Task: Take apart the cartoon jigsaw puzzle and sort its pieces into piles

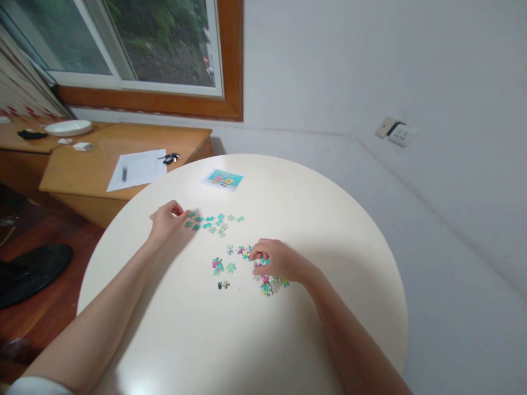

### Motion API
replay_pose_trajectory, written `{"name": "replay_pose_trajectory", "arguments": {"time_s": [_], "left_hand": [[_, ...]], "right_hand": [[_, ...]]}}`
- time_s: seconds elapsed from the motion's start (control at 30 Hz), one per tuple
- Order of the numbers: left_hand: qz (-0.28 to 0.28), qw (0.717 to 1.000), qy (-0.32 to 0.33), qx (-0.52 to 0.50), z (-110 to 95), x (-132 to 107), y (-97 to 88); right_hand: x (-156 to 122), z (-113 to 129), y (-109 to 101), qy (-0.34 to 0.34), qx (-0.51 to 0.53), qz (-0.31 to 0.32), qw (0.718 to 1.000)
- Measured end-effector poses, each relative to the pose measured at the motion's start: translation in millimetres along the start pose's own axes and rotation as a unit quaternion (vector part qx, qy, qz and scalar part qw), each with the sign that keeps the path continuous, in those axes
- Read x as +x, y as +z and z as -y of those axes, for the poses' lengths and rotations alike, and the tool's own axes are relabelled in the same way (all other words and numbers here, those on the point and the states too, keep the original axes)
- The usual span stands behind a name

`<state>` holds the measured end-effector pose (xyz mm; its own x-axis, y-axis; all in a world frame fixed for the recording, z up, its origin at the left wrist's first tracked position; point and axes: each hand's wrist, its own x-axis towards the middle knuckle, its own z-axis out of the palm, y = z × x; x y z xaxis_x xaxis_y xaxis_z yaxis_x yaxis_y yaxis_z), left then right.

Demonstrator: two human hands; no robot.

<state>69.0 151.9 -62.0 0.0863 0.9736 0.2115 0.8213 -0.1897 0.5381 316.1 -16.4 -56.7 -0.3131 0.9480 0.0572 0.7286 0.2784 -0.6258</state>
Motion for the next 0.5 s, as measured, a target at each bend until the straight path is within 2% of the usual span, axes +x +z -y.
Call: {"name": "replay_pose_trajectory", "arguments": {"time_s": [0.23,0.5], "left_hand": [[-0.004,1.000,0.001,-0.008,-3.8,-2.1,-0.8],[0.006,1.000,0.012,-0.013,-6.1,-3.5,-2.2]], "right_hand": [[-0.4,0.3,2.1,0.038,0.021,0.044,0.998],[0.6,-3.9,3.0,0.086,0.044,0.003,0.995]]}}
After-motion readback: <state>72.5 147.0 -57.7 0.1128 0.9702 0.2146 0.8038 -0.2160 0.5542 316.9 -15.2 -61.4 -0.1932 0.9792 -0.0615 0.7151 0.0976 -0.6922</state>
